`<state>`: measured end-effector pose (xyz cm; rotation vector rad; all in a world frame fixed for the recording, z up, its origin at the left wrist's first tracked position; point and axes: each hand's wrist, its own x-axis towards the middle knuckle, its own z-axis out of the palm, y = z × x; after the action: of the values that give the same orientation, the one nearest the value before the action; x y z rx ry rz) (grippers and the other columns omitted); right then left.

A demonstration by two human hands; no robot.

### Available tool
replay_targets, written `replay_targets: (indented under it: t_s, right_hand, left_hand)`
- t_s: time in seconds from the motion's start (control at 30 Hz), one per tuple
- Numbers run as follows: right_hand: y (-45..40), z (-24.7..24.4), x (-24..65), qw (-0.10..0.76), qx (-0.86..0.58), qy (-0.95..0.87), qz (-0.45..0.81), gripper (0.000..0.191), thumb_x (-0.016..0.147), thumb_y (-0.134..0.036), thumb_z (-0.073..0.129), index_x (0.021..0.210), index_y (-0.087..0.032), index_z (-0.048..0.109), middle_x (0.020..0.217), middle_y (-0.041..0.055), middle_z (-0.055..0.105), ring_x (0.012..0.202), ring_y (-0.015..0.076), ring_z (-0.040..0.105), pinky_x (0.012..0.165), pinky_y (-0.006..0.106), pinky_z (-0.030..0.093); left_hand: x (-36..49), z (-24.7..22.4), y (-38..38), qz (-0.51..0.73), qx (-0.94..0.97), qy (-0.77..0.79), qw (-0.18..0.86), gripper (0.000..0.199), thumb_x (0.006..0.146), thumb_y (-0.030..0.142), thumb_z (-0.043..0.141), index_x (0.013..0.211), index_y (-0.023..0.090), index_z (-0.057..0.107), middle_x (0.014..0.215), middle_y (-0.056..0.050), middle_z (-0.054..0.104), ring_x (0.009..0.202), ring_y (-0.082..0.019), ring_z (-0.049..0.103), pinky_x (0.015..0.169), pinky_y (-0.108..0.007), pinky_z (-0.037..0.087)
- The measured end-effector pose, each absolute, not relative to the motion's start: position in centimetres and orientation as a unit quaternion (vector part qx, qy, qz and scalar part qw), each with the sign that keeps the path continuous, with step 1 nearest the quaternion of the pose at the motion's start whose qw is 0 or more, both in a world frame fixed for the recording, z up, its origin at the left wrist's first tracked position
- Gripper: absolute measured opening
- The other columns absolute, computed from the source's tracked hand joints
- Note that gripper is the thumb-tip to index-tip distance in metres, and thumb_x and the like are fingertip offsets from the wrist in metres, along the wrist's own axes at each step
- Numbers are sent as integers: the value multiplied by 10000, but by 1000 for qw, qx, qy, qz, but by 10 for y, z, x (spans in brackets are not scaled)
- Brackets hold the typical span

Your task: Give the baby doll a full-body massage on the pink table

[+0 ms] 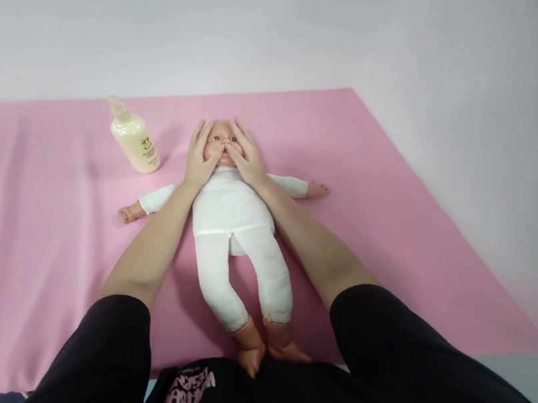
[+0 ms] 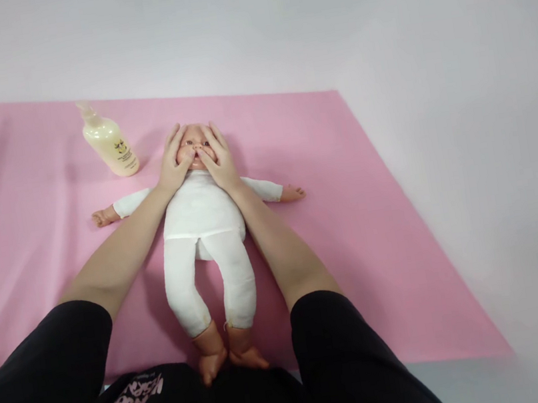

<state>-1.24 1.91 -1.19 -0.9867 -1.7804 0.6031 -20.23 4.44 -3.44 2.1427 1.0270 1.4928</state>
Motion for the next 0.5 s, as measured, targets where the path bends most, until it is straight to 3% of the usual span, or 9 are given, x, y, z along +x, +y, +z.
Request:
replay_targets:
  t_s: [0.13,0.3,0.5]
  right_hand:
    - [26,-19,-13,488,-411,-710,297,983,914,-852,463,1689,-271,292,1768,19,305,1673,218,225,1396,423,179]
    - [33,-26,-16,484,-455,-658,355,1176,853,-880,539,1709,-146,205,1756,111,320,1669,249,247,1391,420,177]
    - [19,-11,-17,489,-445,-659,359,1010,927,-813,523,1711,-239,250,1760,39,322,1679,251,212,1397,446,150]
  left_hand:
    - [-203,-40,49,533,741,369,176,866,938,832,514,1613,292,450,1723,-120,379,1647,-323,244,1371,-508,136]
    - [-202,-43,50,545,710,403,189,939,889,865,559,1596,252,483,1714,-152,390,1630,-350,284,1365,-518,165]
    - [-196,-23,32,551,725,376,173,811,943,837,494,1538,290,558,1689,-123,442,1619,-336,317,1358,-535,178]
